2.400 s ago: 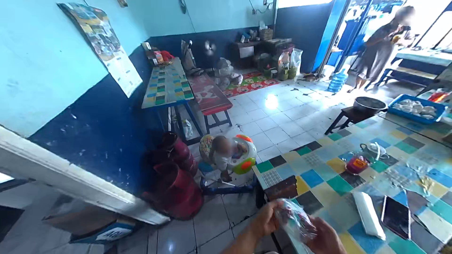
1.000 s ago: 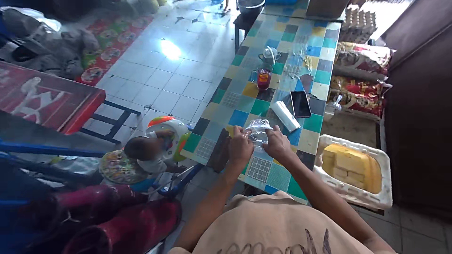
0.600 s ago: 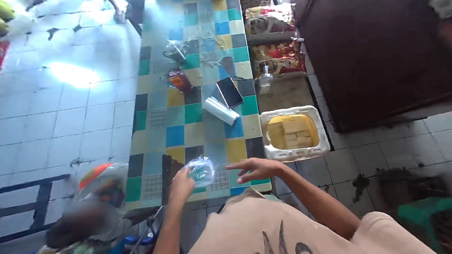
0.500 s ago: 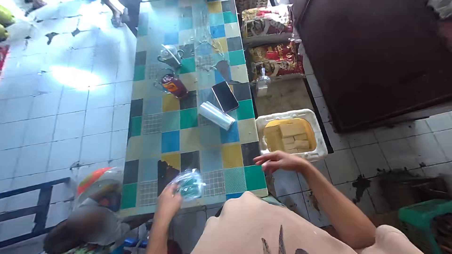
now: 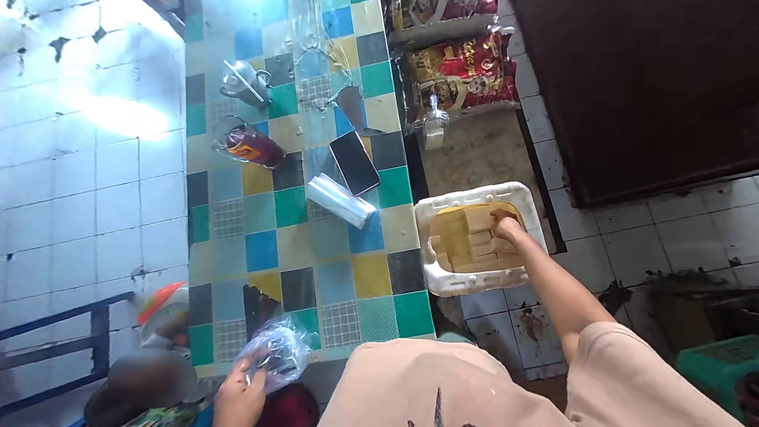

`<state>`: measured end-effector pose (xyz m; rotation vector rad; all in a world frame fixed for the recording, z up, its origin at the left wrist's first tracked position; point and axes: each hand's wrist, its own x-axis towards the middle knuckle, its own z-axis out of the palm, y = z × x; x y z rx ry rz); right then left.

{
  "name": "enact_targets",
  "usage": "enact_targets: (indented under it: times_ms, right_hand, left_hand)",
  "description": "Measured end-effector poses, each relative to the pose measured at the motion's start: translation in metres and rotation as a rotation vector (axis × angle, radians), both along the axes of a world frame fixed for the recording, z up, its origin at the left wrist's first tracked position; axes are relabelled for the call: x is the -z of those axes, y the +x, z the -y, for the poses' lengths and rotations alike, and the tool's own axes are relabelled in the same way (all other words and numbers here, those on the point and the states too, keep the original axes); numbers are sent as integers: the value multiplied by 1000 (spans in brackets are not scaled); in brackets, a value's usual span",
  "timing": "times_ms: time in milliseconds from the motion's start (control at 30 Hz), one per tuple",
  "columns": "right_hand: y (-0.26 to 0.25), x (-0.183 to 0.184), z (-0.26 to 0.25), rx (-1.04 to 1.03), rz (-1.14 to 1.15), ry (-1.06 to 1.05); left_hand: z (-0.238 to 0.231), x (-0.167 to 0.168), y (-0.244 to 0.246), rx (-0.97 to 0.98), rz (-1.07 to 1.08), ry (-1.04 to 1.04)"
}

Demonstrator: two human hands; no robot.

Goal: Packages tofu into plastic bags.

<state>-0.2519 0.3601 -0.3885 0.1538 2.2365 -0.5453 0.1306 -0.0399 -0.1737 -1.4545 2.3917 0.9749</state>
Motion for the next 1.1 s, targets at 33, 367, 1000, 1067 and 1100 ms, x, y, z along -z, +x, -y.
enact_targets:
  times_ms: [33,367,1000,1067,1100]
  right_hand:
    - [6,1,2,23,4,-90]
    - [32,22,55,-506,236,-290]
    - [69,8,88,-585,384,-210]
    - [67,15,89,-547,381,-213]
    - [66,15,91,-540,388,-207]
  left_hand:
    - [-1,-1,0,-10,3,-1]
    - [-5,4,0,48,62,-30]
    - [-10,5,-11,62,109,-29]
    - [-11,7,-8,55,109,-27]
    - [-12,7,-7,51,108,-26]
